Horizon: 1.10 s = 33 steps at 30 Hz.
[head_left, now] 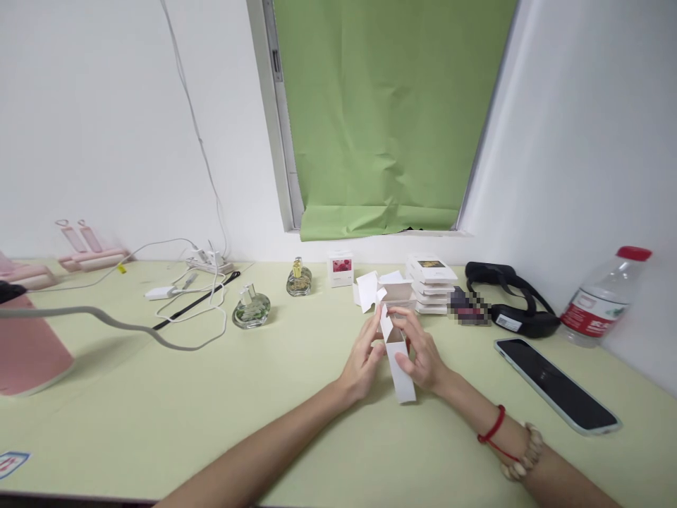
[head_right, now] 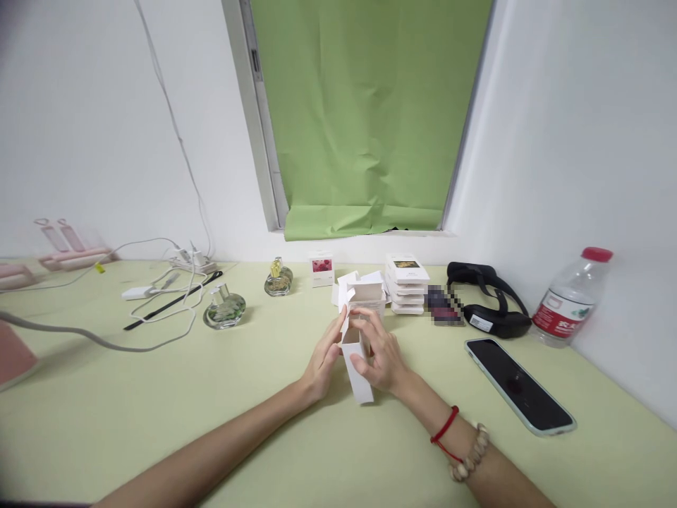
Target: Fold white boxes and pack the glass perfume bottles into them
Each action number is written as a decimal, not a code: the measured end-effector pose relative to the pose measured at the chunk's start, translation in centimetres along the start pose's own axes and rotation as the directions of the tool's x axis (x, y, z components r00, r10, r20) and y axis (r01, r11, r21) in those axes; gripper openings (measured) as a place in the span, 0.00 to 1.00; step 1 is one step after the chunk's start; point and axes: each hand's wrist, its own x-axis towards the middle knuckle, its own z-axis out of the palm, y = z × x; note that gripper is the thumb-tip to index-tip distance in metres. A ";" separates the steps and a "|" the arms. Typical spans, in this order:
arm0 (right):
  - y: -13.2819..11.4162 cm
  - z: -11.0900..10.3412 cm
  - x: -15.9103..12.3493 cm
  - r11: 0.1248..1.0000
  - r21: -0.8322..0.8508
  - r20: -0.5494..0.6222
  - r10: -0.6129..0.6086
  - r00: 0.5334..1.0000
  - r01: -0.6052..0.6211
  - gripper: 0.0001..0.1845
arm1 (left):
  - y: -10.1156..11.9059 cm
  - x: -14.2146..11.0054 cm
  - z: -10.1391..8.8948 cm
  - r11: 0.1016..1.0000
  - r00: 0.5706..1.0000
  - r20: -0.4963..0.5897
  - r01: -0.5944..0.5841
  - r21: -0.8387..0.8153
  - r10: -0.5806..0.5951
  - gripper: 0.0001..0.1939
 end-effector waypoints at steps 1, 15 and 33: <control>0.0 0.0 0.0 1.000 0.016 0.004 0.011 1.000 -0.011 0.22 | -0.1 0.0 0.0 0.999 1.000 0.001 0.027 -0.021 -0.027 0.32; 0.1 0.1 0.1 0.996 0.086 0.005 0.018 1.000 -0.018 0.19 | 0.4 -0.2 0.2 0.998 1.000 0.023 0.007 0.056 -0.008 0.31; 0.7 0.2 0.3 0.968 0.248 0.029 0.035 0.999 -0.041 0.26 | 0.5 0.1 -0.4 0.993 0.994 0.108 -0.045 0.111 0.033 0.32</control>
